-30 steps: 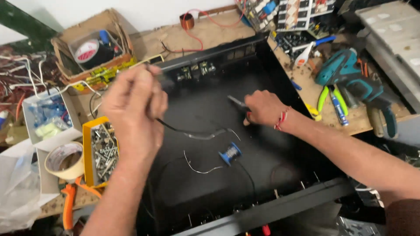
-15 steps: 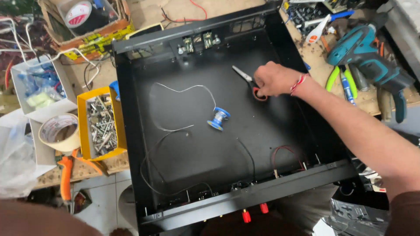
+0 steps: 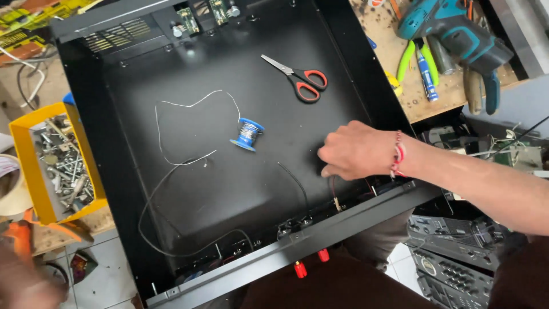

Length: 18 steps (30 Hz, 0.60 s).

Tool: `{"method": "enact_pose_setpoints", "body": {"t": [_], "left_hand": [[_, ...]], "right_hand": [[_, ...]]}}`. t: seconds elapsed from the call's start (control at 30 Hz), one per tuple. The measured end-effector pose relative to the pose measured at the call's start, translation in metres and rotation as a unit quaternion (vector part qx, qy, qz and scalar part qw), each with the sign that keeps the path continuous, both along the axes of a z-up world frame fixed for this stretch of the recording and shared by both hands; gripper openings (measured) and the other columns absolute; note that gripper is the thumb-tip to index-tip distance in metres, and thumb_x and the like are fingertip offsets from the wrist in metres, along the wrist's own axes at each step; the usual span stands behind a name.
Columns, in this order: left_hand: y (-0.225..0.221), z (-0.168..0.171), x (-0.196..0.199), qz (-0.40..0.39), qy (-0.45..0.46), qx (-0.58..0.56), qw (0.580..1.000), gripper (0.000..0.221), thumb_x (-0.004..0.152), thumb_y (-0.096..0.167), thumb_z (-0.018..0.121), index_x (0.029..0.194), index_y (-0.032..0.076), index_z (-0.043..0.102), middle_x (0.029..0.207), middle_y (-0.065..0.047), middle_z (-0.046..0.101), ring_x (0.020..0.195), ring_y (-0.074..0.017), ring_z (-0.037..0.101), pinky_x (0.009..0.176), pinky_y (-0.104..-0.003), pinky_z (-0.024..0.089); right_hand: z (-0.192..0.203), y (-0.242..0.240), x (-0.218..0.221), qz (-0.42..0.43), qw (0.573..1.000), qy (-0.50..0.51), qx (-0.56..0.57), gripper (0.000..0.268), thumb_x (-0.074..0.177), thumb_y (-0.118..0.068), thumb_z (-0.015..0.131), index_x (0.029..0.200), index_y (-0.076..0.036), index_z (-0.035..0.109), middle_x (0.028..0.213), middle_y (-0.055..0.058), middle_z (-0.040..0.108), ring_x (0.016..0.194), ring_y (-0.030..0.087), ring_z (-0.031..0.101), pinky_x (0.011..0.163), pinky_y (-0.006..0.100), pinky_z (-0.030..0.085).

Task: Stripping wire insulation and soldering wires to components inside an electronic chassis on a repair bench.

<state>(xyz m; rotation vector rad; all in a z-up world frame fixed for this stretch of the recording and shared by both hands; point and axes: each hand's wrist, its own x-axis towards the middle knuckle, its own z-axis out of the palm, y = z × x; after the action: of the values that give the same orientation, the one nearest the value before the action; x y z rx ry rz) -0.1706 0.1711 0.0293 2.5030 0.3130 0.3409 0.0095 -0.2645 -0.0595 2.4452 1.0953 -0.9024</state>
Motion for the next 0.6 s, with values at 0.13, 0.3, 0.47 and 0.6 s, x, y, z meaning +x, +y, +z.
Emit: {"method": "enact_pose_setpoints", "body": {"t": [0.13,0.3,0.47,0.6], "left_hand": [[-0.046,-0.004,0.002,-0.126,-0.117,0.245,0.954,0.013,0.116,-0.021,0.075,0.104,-0.016,0.073,0.091,-0.025,0.063,0.074,-0.0302,0.056,0.075,-0.044,0.047],[-0.029,-0.070,-0.004,-0.052,-0.133,0.295,0.945,0.015,0.115,0.006,0.086,0.118,-0.008,0.083,0.094,-0.015,0.066,0.084,-0.0335,0.062,0.093,-0.046,0.052],[-0.024,-0.099,-0.009,-0.006,-0.089,0.269,0.959,0.054,0.112,0.032,0.099,0.133,-0.012,0.075,0.108,-0.016,0.068,0.103,-0.0365,0.066,0.084,-0.049,0.056],[-0.030,-0.105,-0.007,0.005,-0.069,0.261,0.963,0.052,0.107,0.024,0.096,0.132,-0.016,0.074,0.111,-0.023,0.064,0.099,-0.0423,0.065,0.082,-0.052,0.054]], "right_hand": [[-0.022,0.003,0.001,0.028,0.999,0.033,0.014,0.011,0.087,-0.016,0.062,0.082,-0.010,0.071,0.083,0.009,0.073,0.076,0.044,0.070,0.060,0.051,0.054],[-0.022,0.007,-0.003,0.035,0.998,0.036,0.041,0.022,0.081,-0.021,0.051,0.075,-0.003,0.062,0.074,0.015,0.067,0.065,0.047,0.064,0.057,0.054,0.051],[0.021,-0.071,0.014,0.006,0.975,-0.181,0.131,0.031,0.085,-0.045,0.048,0.070,-0.022,0.062,0.072,0.002,0.067,0.065,0.033,0.068,0.049,0.047,0.047],[-0.019,-0.194,0.004,-0.269,0.825,-0.342,0.360,0.013,0.132,-0.008,0.073,0.125,-0.003,0.063,0.119,0.011,0.064,0.111,0.020,0.062,0.089,0.034,0.046]]}}
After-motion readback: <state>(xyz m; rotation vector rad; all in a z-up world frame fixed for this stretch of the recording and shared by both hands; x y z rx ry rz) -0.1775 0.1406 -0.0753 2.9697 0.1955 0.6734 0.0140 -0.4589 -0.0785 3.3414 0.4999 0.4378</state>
